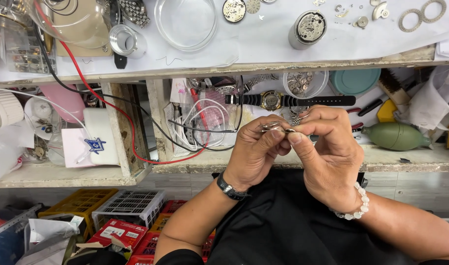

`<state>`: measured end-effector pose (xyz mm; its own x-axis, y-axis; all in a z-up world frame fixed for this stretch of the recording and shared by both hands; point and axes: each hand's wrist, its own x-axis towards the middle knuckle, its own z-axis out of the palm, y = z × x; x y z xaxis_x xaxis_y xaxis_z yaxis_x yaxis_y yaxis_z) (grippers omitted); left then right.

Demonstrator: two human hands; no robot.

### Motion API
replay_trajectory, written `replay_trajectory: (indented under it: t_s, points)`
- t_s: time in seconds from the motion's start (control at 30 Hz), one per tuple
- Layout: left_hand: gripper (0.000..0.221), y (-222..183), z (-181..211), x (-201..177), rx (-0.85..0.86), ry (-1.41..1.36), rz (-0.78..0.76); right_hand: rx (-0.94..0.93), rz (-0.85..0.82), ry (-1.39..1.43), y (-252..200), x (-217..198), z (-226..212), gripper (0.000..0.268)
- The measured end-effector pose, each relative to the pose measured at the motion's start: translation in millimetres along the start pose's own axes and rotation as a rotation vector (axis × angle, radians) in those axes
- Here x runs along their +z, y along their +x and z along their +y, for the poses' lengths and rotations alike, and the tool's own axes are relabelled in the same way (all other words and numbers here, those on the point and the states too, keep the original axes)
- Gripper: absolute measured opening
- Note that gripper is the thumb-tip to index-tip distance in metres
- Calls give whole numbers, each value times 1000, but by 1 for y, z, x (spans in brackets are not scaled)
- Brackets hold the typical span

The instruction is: Assembling or repairing a watch by placing tiny components onto the movement using tweezers and hands.

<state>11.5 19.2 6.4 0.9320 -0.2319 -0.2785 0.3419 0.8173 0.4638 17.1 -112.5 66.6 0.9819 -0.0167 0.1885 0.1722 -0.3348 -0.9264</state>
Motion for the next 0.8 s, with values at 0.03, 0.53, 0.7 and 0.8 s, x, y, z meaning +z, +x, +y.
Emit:
replay_trajectory:
  t_s: [0.03, 0.53, 0.7, 0.8]
  points:
    - [15, 0, 3, -1, -29, -4, -10, -4, -13, -17, 1, 0, -1, 6]
    - [14, 16, 36, -8, -55, 430, -103, -39, -162, -205, 18, -16, -9, 6]
    - [13, 21, 48, -4, -84, 558, -141, 7, -205, -257, 22, -24, -11, 3]
    - [14, 25, 56, -2, -103, 617, -185, -2, -229, -261, 25, -27, -12, 4]
